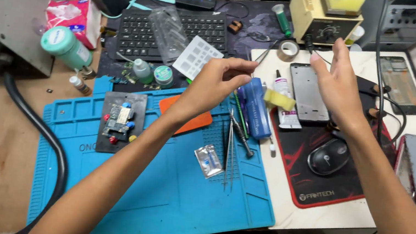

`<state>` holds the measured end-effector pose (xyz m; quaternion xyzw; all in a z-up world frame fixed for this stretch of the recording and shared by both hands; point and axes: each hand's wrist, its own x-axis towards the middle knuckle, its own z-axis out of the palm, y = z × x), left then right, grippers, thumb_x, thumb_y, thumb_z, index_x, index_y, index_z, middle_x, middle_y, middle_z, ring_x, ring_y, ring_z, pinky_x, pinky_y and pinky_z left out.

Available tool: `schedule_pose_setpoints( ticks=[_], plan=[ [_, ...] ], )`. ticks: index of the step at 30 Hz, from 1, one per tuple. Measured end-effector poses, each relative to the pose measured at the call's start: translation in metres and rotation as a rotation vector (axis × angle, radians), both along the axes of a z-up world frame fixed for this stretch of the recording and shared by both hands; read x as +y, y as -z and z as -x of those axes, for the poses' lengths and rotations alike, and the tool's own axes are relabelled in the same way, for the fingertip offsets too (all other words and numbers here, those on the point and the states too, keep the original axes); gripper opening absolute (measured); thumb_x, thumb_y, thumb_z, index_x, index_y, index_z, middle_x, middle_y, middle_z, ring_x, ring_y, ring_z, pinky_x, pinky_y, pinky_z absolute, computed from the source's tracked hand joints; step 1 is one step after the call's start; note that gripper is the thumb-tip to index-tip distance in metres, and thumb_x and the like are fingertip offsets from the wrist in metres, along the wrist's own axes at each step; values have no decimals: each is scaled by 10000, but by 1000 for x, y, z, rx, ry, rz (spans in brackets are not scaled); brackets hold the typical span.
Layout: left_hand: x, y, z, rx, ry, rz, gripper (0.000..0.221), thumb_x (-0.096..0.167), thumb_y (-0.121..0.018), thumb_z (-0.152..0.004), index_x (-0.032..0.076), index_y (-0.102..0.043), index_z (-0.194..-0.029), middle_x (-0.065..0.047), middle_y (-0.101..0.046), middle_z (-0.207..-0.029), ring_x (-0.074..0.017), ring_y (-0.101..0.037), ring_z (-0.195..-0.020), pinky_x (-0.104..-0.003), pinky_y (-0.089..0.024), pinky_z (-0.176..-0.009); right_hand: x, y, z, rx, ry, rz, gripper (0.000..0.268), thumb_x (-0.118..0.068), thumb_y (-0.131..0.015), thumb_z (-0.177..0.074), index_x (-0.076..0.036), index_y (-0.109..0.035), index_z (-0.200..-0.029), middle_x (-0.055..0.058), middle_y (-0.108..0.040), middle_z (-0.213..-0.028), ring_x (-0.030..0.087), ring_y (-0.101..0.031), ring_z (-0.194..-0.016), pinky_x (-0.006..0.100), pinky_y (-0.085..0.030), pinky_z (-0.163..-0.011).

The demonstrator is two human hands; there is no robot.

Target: The person is performing maintenance on electronic components, including using a soldering iron and cleaning a BGA stencil with a sponge and solvent.

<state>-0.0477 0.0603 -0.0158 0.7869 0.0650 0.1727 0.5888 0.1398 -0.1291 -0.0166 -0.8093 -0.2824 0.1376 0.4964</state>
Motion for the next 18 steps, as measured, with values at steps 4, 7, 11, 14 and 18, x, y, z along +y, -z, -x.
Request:
schedule_pose_setpoints(
  ticks=[4,7,11,14,18],
  plan=[
    [27,-1,57,-58,-15,-67,318,78,-635,-995,35,-677,-1308,-157,-718,-1200,-243,-708,-1134,-372,-571,-974,3,-29,82,-105,-160,-10,711,-248,-578,-1070,57,-210,-1596,380,-275,-1591,502,-232,-1482,586,-221,-1204],
    [38,4,91,-6,-116,-203,294,63,-634,-988,13,-689,-1272,-164,-721,-1137,-279,-724,-1101,-373,-578,-948,16,-27,109,-312,-369,-6,435,-156,-684,-980,-46,-615,-1396,205,-641,-1326,393,-618,-1252,498,-482,-1051],
    [43,25,119,99,-111,-697,527,228,-746,-910,56,-581,-1381,-167,-657,-1156,-354,-639,-1172,-461,-498,-1014,38,-15,133,-568,-566,112,368,-215,-694,-959,-110,-678,-1312,104,-724,-1127,317,-705,-1071,522,-463,-1029],
    [39,42,126,169,-132,-958,778,345,-840,-813,61,-494,-1449,-186,-630,-1180,-347,-587,-1216,-464,-415,-1075,52,4,136,-714,-547,203,332,-264,-681,-982,-196,-672,-1306,-9,-706,-1070,196,-707,-1015,490,-429,-1039],
    [37,49,130,237,-119,-993,931,396,-871,-773,35,-411,-1497,-223,-614,-1211,-364,-557,-1233,-541,-305,-1117,69,32,131,-940,-477,245,256,-258,-644,-1027,-267,-649,-1282,-83,-624,-982,144,-670,-955,415,-430,-983]
  ],
)
